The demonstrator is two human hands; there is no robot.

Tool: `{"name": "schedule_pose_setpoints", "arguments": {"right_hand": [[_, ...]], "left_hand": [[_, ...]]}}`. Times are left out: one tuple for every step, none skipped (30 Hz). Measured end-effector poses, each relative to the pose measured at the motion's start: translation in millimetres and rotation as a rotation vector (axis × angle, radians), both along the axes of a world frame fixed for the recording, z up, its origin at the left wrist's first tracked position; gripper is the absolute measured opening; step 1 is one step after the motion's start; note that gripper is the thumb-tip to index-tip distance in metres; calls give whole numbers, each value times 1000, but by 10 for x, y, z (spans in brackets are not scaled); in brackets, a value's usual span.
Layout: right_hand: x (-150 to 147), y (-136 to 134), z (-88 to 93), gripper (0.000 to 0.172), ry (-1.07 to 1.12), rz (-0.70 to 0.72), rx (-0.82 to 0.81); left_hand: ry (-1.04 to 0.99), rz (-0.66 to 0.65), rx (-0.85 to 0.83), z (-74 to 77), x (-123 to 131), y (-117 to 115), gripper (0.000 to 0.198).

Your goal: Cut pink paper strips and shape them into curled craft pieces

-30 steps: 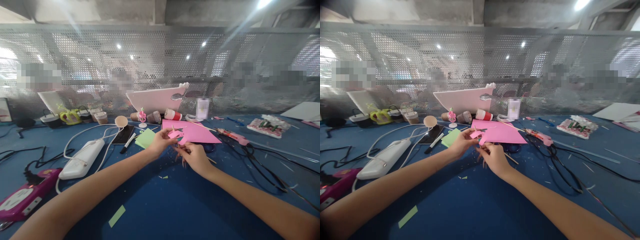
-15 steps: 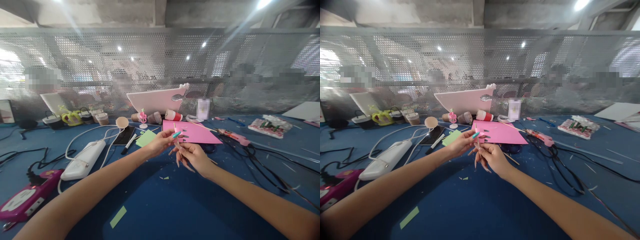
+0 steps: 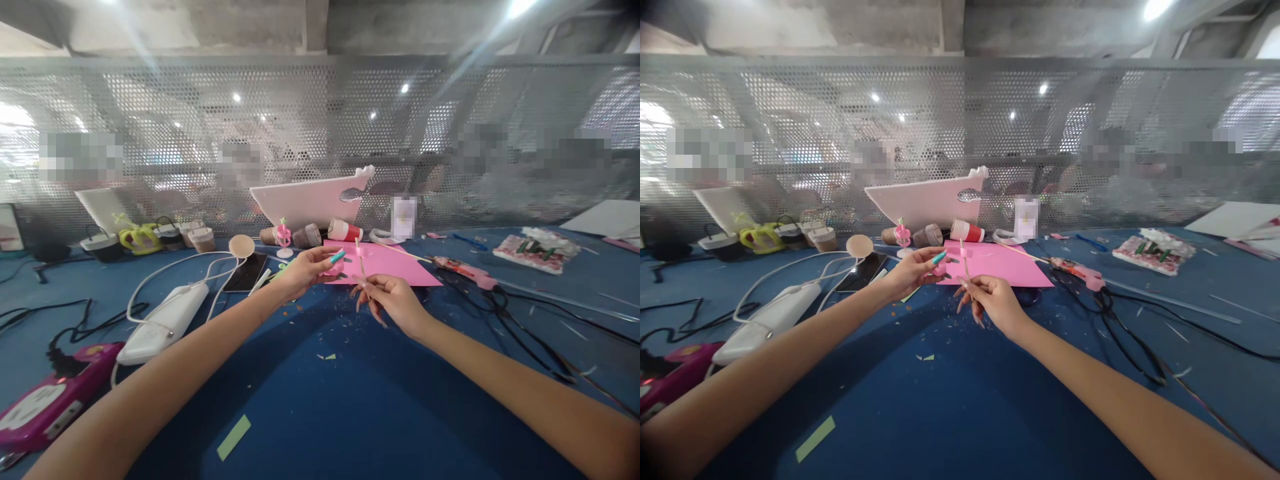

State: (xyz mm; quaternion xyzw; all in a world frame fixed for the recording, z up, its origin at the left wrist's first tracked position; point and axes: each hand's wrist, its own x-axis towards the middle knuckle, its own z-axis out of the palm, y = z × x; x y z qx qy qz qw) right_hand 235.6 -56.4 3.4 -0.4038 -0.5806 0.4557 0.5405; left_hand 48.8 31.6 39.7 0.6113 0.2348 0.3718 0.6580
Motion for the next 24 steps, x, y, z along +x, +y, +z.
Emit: {"name": "schedule_pose_setpoints", "arguments": {"right_hand": [[12, 19, -17, 42, 0, -17, -11], [22, 35, -32, 42, 3, -36, -20], [29, 49, -44, 42, 6, -54, -27], [33, 58, -52, 42, 8, -69, -31], [34, 62, -55, 43, 11, -80, -33], [33, 62, -55, 43, 14, -86, -31], [29, 57, -51, 43, 17, -89, -27], [23, 49, -46, 42, 18, -84, -23], [15, 38, -39, 42, 18, -78, -18], [7, 26, -32, 42, 19, -74, -16], [-2, 14, -24, 42, 20, -69, -19], [-9, 3, -17, 42, 20, -65, -26], [-15, -4, -11, 42, 22, -65, -35], [-19, -9, -6, 42, 26, -69, -43], [-21, -10, -2, 42, 31, -74, -48], [-21, -9, 1, 42, 37, -78, -51], [-21, -5, 2, 42, 44, -85, -53], [-20, -2, 2, 42, 50, -97, -56], [-19, 0, 2, 42, 50, -106, -59], [-19, 0, 2, 41, 42, -110, -66], [-21, -2, 2, 40, 30, -108, -73], [-23, -7, 3, 39, 17, -100, -78], [-26, -13, 4, 38, 9, -84, -80], [-30, -20, 7, 37, 11, -62, -79]], "left_hand": [[-2, 11, -14, 19, -2, -1, 35], [-6, 29, -25, 35, 3, -11, 34], [-11, 51, -32, 45, 17, -30, 32], [-13, 72, -36, 50, 38, -57, 31], [-14, 87, -40, 49, 63, -91, 31], [-10, 93, -42, 43, 90, -130, 32], [1, 79, -44, 32, 116, -170, 36], [17, 49, -43, 19, 140, -209, 39], [41, 9, -36, 5, 159, -245, 43], [67, -30, -20, -7, 173, -277, 47], [95, -59, 7, -16, 182, -303, 52], [125, -73, 42, -21, 187, -323, 57], [154, -78, 79, -22, 189, -337, 61], [175, -75, 113, -19, 190, -345, 63], [188, -74, 141, -13, 190, -348, 64], [189, -76, 162, -6, 190, -347, 62], [181, -88, 175, -1, 190, -344, 59], [162, -103, 184, 3, 190, -337, 55], [132, -113, 188, 3, 190, -329, 50], [102, -121, 183, -1, 189, -320, 44], [74, -135, 168, -9, 188, -309, 38], [47, -155, 143, -19, 186, -297, 35], [21, -176, 118, -30, 183, -284, 37], [-7, -190, 105, -41, 178, -270, 39]]}}
